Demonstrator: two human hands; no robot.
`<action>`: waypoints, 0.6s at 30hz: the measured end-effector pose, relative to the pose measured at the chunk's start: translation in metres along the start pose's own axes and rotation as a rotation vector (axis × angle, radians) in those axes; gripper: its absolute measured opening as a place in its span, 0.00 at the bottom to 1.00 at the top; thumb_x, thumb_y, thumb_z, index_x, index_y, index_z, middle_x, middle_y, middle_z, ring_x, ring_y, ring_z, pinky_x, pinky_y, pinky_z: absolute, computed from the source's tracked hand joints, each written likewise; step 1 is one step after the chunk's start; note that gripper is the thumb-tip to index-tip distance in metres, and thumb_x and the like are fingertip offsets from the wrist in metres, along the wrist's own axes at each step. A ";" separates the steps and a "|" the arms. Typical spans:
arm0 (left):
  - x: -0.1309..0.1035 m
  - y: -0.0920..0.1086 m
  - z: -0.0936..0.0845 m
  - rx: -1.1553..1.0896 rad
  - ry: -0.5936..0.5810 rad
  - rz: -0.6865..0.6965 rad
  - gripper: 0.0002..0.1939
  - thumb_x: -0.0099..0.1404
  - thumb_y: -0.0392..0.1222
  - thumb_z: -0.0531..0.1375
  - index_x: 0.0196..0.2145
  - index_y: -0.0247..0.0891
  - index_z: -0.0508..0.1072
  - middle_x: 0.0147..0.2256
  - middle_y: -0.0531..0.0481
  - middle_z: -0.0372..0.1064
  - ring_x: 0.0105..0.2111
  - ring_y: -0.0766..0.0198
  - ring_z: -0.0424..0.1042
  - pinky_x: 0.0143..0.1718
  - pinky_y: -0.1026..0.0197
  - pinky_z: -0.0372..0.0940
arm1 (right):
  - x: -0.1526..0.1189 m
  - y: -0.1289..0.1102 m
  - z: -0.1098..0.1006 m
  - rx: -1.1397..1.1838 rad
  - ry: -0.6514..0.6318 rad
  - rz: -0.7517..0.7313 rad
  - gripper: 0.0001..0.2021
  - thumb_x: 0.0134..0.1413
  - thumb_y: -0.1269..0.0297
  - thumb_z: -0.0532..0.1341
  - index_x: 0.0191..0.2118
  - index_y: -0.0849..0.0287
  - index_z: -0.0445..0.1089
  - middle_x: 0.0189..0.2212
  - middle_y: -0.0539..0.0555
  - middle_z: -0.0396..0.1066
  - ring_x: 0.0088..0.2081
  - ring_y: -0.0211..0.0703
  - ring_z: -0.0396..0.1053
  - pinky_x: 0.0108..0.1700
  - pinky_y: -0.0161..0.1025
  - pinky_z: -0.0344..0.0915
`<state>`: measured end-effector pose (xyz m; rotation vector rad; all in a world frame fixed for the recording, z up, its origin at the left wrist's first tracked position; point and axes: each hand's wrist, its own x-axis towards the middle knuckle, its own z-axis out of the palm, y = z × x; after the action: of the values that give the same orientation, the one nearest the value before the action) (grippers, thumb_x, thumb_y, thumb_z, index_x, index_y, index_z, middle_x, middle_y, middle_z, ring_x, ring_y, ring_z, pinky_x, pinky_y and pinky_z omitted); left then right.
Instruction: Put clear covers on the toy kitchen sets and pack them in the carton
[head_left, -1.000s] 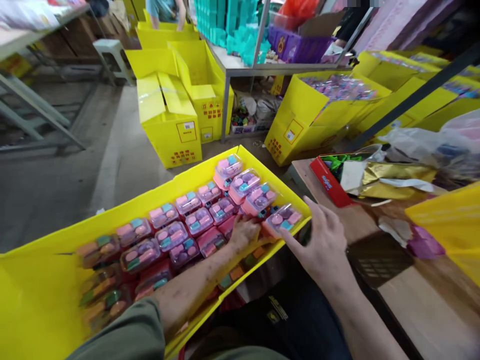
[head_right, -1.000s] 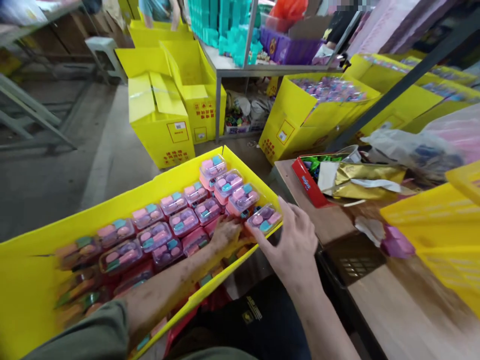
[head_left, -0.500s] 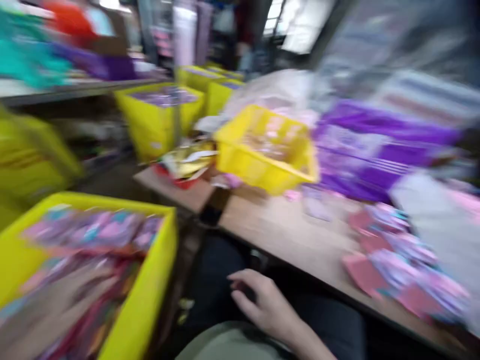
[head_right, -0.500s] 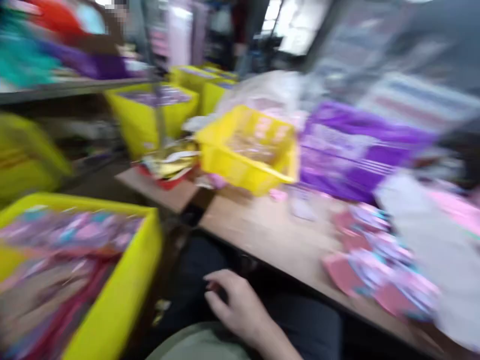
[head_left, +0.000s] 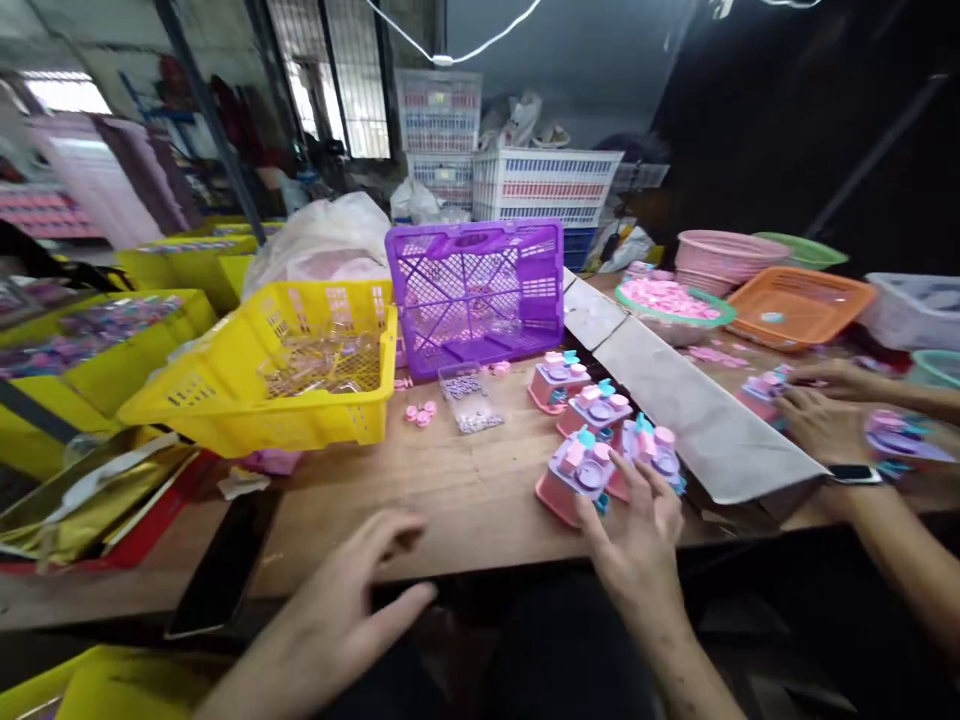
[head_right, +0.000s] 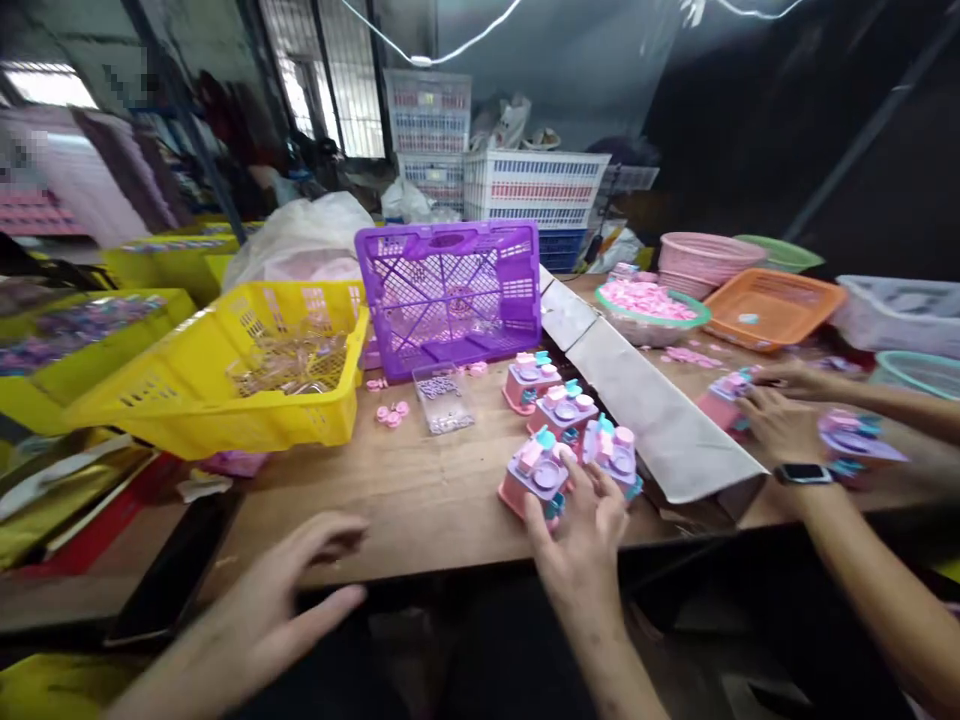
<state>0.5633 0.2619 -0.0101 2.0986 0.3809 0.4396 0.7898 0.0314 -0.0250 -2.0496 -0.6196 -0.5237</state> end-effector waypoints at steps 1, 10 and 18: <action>0.023 0.005 0.009 0.004 -0.048 0.021 0.32 0.74 0.59 0.70 0.70 0.49 0.70 0.63 0.42 0.73 0.59 0.48 0.77 0.64 0.40 0.76 | 0.002 0.018 0.003 0.009 -0.064 0.042 0.32 0.67 0.39 0.64 0.68 0.53 0.73 0.70 0.69 0.61 0.72 0.78 0.62 0.71 0.80 0.62; 0.138 -0.015 0.071 0.027 -0.411 0.156 0.74 0.47 0.49 0.81 0.82 0.38 0.47 0.78 0.28 0.51 0.78 0.27 0.50 0.80 0.25 0.47 | -0.016 0.033 0.017 0.368 -0.519 0.074 0.22 0.73 0.46 0.65 0.65 0.48 0.75 0.74 0.63 0.66 0.70 0.60 0.73 0.63 0.49 0.80; 0.074 -0.068 0.032 -0.695 -0.341 -0.425 0.43 0.60 0.75 0.70 0.60 0.39 0.77 0.50 0.35 0.81 0.49 0.32 0.83 0.51 0.28 0.79 | 0.044 -0.028 0.060 0.466 -0.938 -0.250 0.28 0.74 0.50 0.64 0.74 0.49 0.69 0.54 0.59 0.84 0.54 0.53 0.84 0.59 0.49 0.81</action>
<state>0.6368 0.3064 -0.0719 1.3318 0.3888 -0.0490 0.8147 0.1058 -0.0124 -1.6856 -1.4014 0.4736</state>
